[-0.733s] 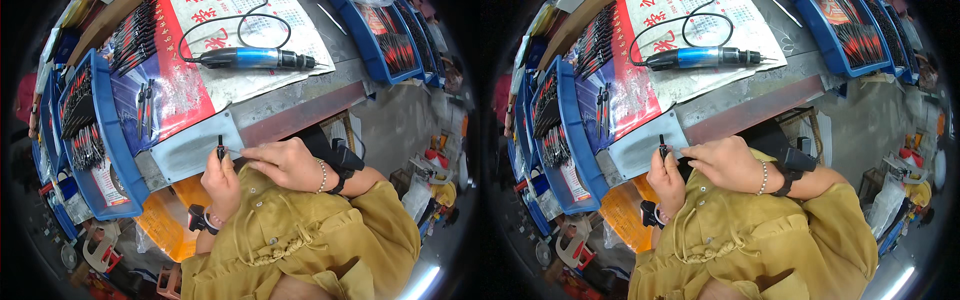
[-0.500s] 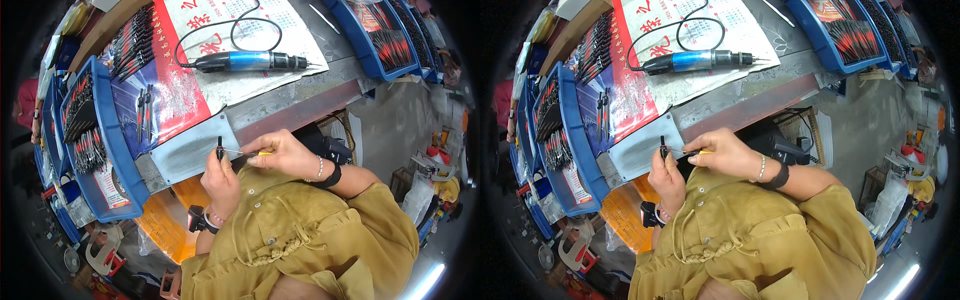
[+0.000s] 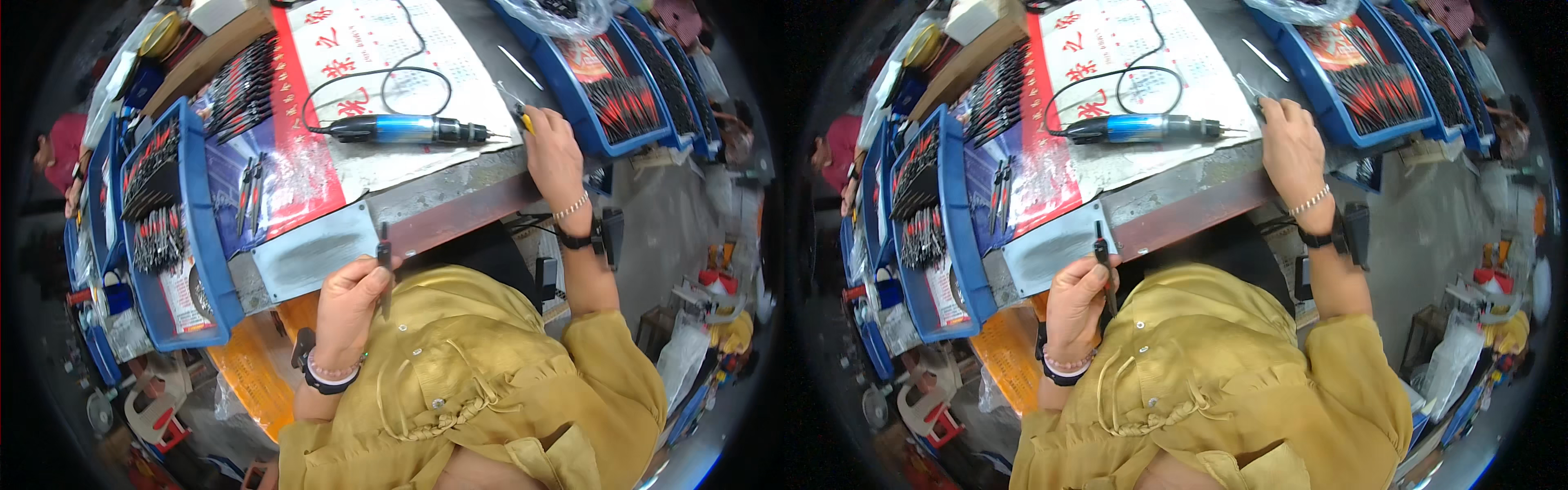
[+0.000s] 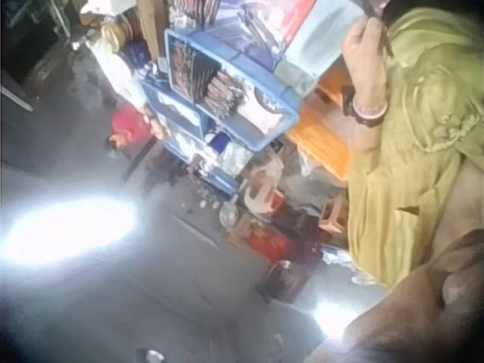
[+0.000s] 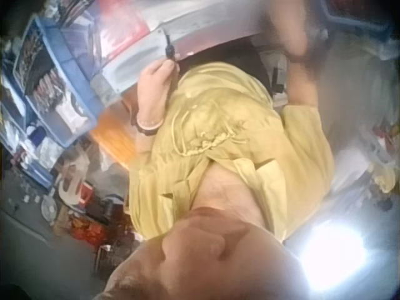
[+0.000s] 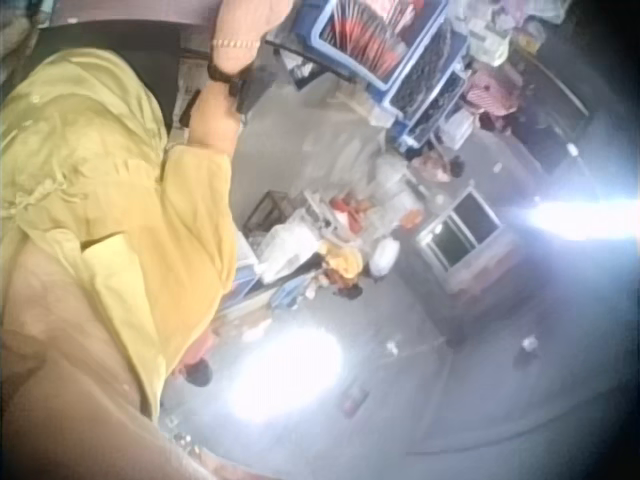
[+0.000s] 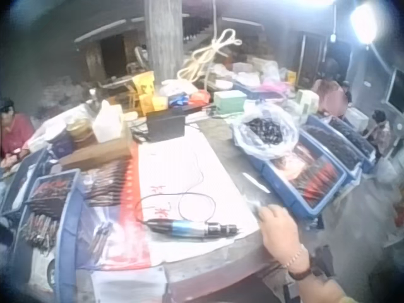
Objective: The person uses a rotary tool to grind the tip of a key blank, then inserts a metal pin into the key's hole and taps it with a small hammer. The person repeats this process for multiple key blanks, placing finished keys into a yellow tray.
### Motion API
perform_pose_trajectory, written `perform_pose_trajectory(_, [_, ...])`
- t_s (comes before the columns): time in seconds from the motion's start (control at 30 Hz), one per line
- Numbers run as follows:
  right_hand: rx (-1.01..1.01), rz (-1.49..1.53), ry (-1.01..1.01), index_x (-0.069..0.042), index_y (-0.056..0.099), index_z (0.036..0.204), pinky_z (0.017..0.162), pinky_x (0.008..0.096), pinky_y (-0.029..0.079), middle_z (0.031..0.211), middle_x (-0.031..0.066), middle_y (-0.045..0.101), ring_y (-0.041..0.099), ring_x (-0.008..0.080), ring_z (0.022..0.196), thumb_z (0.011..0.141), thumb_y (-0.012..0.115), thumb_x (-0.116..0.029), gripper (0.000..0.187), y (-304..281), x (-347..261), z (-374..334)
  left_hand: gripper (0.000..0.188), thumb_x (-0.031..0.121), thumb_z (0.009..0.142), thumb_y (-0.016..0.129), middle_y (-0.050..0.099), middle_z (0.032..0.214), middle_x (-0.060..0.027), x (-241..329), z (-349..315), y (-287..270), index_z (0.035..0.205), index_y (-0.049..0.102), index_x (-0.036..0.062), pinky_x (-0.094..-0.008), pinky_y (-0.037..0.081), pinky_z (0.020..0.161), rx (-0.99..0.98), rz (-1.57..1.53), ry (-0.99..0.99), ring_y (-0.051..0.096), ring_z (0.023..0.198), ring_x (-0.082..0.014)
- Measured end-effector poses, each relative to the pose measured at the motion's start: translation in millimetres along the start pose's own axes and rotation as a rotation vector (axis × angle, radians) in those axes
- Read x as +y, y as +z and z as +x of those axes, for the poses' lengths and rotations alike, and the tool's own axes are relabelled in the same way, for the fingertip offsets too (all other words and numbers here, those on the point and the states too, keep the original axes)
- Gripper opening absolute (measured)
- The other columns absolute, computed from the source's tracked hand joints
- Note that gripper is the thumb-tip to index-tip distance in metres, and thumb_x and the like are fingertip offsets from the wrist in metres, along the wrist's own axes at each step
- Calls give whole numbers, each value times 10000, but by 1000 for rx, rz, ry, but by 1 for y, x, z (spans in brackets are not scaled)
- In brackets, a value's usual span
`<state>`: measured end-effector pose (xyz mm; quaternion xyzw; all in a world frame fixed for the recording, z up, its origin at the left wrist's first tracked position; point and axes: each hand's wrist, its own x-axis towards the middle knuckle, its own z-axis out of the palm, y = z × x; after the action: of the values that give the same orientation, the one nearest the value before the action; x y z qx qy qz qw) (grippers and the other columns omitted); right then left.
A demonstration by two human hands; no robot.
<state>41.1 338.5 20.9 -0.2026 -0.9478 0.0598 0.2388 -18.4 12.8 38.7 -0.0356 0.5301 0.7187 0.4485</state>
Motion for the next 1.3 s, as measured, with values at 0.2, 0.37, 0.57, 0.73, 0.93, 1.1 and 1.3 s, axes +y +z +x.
perform_pose_trajectory(0.2, [-610, 1143, -65, 11, 646, 881, 678, 362, 490, 832, 130, 653, 628, 249, 749, 886, 681, -159, 173, -16, -96, -65, 201, 115, 917, 689, 588, 747, 37, -6, 4, 11, 1075, 697, -11, -169, 326, 517, 87, -10, 38, 442, 602, -7])
perform_pose_trajectory(0.37, [-911, 1541, 291, 27, 622, 746, 572, 263, 419, 672, 34, 588, 522, 69, 642, 856, 715, -126, 210, 6, -135, -90, 197, 86, 925, 670, 558, 764, 33, -16, 2, 8, 1078, 689, -36, -183, 353, 543, 152, 135, 129, 446, 626, -28])
perform_pose_trajectory(0.57, [-1023, 1520, 369, 22, 580, 635, 495, 242, 363, 567, 9, 547, 448, 28, 562, 822, 719, -93, 260, 5, -146, -88, 176, 28, 933, 621, 511, 786, 1, -28, -4, -8, 1054, 665, -92, -212, 368, 622, 82, 555, 432, 458, 701, -69])
perform_pose_trajectory(0.73, [-1156, 1505, 435, 27, 574, 581, 460, 248, 378, 522, 32, 565, 502, 39, 507, 829, 727, -131, 331, 6, -149, -85, 156, 21, 945, 595, 504, 777, -11, -25, -4, -15, 1022, 650, -103, -225, 371, 640, 43, 581, 391, 448, 721, -86])
perform_pose_trajectory(0.93, [-1220, 1443, 500, 4, 602, 579, 442, 219, 412, 545, 38, 603, 572, 69, 484, 828, 732, -159, 325, 9, -151, -78, 168, 6, 924, 606, 504, 778, -38, -16, 3, -21, 1052, 642, -96, -228, 401, 627, -21, 640, 374, 468, 707, -98])
perform_pose_trajectory(1.1, [-1309, 1429, 556, 1, 621, 608, 461, 218, 456, 564, 44, 621, 594, 84, 492, 839, 733, -166, 306, 7, -152, -76, 158, 11, 919, 609, 500, 776, -47, -13, 0, -26, 1038, 644, -88, -237, 398, 623, -64, 671, 322, 466, 699, -116])
perform_pose_trajectory(1.3, [-1347, 1430, 580, 10, 632, 624, 476, 225, 473, 569, 52, 623, 608, 88, 517, 846, 727, -164, 298, 8, -153, -77, 137, 11, 915, 611, 485, 764, -58, -13, 0, -32, 1007, 638, -87, -247, 392, 612, -89, 665, 299, 455, 685, -132])
